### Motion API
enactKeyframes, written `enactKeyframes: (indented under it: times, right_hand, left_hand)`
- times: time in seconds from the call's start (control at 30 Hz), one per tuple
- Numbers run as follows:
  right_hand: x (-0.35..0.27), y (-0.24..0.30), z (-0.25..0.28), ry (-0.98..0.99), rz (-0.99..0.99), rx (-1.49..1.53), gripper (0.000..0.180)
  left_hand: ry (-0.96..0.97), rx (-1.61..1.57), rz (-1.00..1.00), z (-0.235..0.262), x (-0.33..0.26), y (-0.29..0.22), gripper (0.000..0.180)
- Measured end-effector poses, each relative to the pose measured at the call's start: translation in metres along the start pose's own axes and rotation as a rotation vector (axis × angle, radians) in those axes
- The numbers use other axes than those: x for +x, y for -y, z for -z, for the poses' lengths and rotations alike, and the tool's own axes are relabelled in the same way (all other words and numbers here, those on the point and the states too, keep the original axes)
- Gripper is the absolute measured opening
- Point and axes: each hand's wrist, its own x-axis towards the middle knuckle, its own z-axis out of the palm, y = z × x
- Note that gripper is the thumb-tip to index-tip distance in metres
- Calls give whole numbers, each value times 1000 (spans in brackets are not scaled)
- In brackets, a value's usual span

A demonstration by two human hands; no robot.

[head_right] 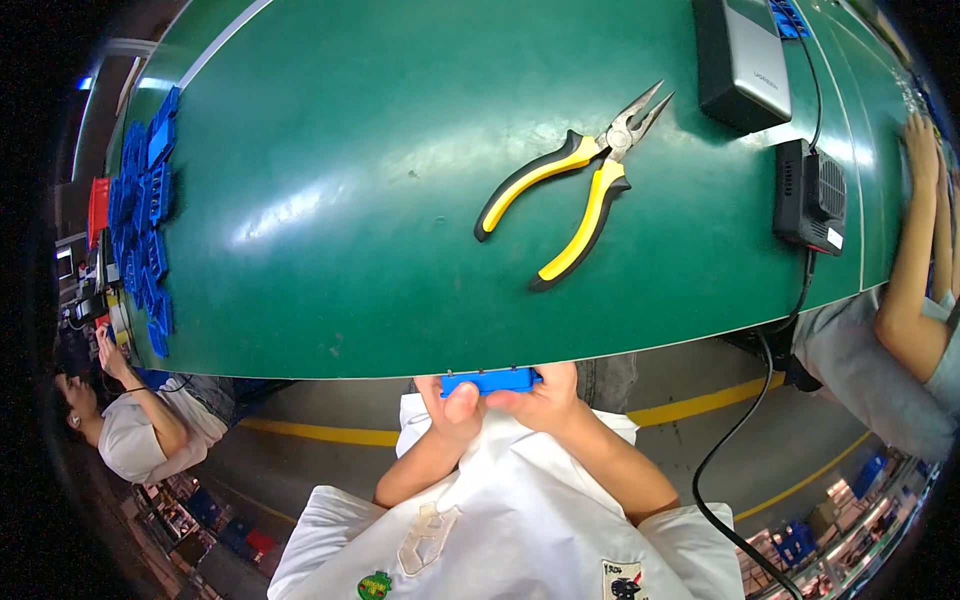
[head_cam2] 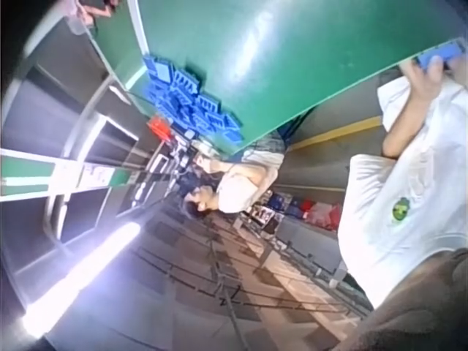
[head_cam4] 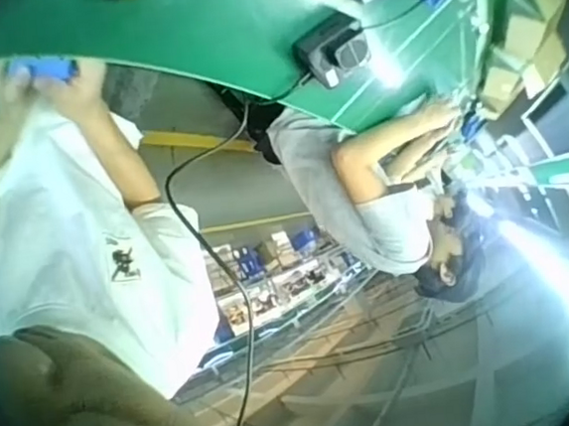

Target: The worker is using pliers to manipulate and assemble blue plastic components on a factory assembly line.

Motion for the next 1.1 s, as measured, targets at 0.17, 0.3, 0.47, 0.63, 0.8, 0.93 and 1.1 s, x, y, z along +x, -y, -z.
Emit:
enactKeyframes:
  times: [0.17,0.3,0.47,0.63,0.8,0.93,1.1]
  right_hand:
    - [-1,1,1,-14,-56,33,59]
    - [6,10,17,183,-75,-14,52]
    - [10,32,26,369,-233,19,37]
    - [0,37,16,207,-339,276,21]
    - [0,34,10,152,-345,284,23]
    - [-1,30,7,108,-297,276,25]
    - [-4,28,7,97,-274,226,27]
  left_hand:
    - [-34,98,-81,2,-3,11,43]
    - [62,115,-114,12,-7,8,49]
    - [294,56,85,22,-10,4,67]
    - [338,-37,216,12,-9,-10,67]
    - [303,-63,220,11,-9,-8,66]
    - [325,-37,173,13,-7,-5,64]
    - [304,59,103,11,-9,-5,62]
